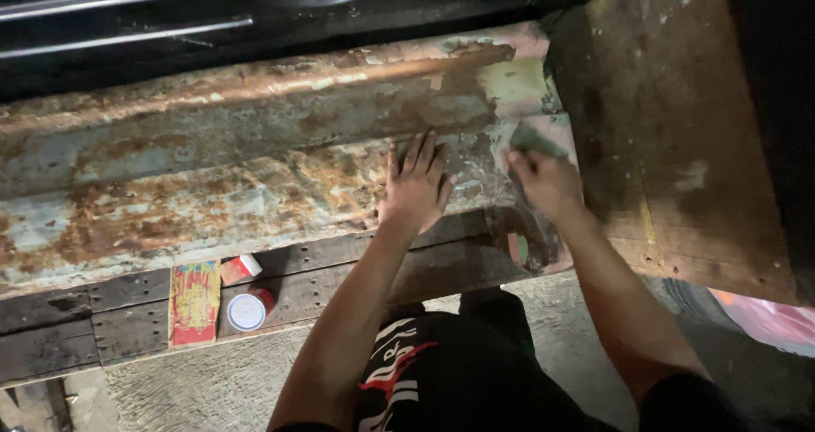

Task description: The person uses a sanding block to sand a large, rusty metal panel resting on a wooden workbench. The person moves the sanding block back and forth across the surface, removing rust and old paint.

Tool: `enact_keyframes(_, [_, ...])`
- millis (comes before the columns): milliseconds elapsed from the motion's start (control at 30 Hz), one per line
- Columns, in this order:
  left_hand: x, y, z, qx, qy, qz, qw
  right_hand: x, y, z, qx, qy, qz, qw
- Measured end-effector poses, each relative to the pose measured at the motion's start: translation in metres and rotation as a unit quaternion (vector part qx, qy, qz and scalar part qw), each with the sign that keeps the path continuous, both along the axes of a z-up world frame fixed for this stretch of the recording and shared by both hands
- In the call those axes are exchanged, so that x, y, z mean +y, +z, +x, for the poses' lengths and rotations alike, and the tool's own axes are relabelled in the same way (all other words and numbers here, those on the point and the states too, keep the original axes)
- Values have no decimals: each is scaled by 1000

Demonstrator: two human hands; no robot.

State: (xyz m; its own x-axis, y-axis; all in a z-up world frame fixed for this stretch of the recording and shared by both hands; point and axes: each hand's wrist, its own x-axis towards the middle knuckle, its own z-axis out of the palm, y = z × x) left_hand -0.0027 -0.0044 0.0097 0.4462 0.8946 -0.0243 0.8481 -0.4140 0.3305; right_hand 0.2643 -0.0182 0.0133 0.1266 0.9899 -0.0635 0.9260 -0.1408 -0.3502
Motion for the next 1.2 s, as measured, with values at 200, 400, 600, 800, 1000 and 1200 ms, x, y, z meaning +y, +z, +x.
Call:
enact_keyframes(200, [2, 3, -1, -8, 1, -14, 1000, 18, 20, 12, 143, -23, -105, 984])
enact_keyframes(400, [0, 1, -2, -3, -3, 0, 1000, -5, 25, 16, 127, 55, -44, 989])
enact_keyframes(600, [0, -1, -1, -4, -6, 10, 1000, -5, 19, 13, -64, 128, -23, 989])
enact_keyframes(800, [1, 1, -3, 14, -10, -21, 1000, -37, 13, 18, 0, 130, -63, 989])
enact_keyframes(1000, [1, 2, -1, 5, -7, -11, 1000, -64, 4, 13, -61, 81, -5, 995])
enact_keyframes(1200, [-1, -4, 0, -13, 1, 4, 1000, -12, -10, 13, -103, 64, 8, 993])
